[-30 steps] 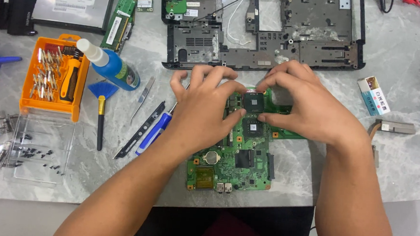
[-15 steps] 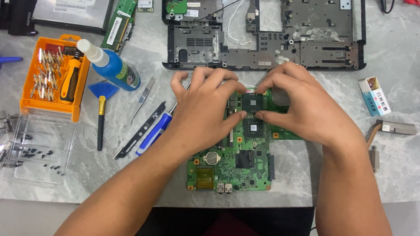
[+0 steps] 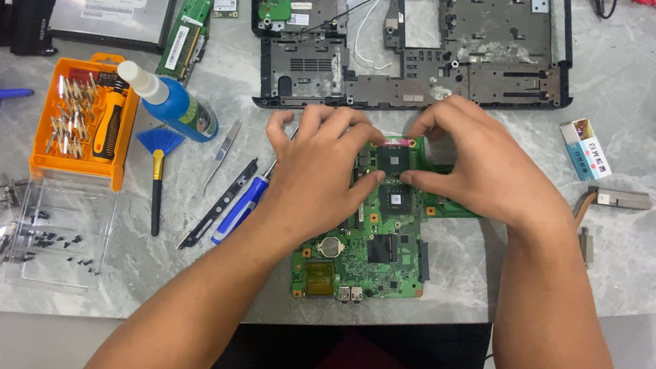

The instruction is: Repairing a laptop by inspecting and installing a CPU onto a motherboard and using a screwdriver to secure parts

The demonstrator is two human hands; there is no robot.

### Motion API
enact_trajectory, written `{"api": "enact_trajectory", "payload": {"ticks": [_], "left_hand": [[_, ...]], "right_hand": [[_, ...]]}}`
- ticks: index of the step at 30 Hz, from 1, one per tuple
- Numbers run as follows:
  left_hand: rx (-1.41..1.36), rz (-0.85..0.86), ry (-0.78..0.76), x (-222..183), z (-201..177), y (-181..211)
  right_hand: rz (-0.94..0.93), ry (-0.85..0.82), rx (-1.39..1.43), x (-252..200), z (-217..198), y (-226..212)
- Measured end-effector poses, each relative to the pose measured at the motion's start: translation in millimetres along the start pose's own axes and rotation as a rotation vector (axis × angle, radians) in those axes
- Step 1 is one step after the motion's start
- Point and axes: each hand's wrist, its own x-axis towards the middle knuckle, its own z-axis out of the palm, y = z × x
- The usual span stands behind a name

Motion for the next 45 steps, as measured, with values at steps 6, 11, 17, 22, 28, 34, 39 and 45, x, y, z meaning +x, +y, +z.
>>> {"api": "enact_trajectory", "payload": {"ticks": [6, 11, 17, 22, 28, 34, 39, 45], "left_hand": [[-0.021, -0.026, -0.026, 1.1, -3.3, 1.1], [-0.010, -0.015, -0.039, 1.4, -3.2, 0.0], [0.000, 0.036, -0.061, 1.9, -5.1, 0.0], [-0.007, 0.046, -0.071, 0.3, -2.9, -2.2], [-0.048, 0.141, 0.104, -0.8, -5.5, 0.2], [-0.001, 0.126, 0.094, -1.3, -2.9, 3.3], [-0.111, 0.145, 0.121, 2.4, -0.2, -1.7], [-0.360, 0.170, 0.559, 12.2, -1.3, -16.1]], "right_hand": [[0.051, 0.062, 0.002, -0.9, -2.3, -4.6], [0.039, 0.069, -0.017, 0.8, 0.6, -1.2], [0.020, 0.229, -0.005, -0.8, -4.4, -6.4], [-0.056, 0.667, 0.192, -6.1, -4.5, -9.0], [-0.256, 0.919, 0.072, -7.5, -2.6, -3.3], [-0.324, 0.881, 0.233, -1.5, 6.3, 29.8], [-0.340, 0.864, 0.371, 1.2, 9.0, 28.4], [-0.399, 0.908, 0.497, 5.9, 13.7, 28.8]]}}
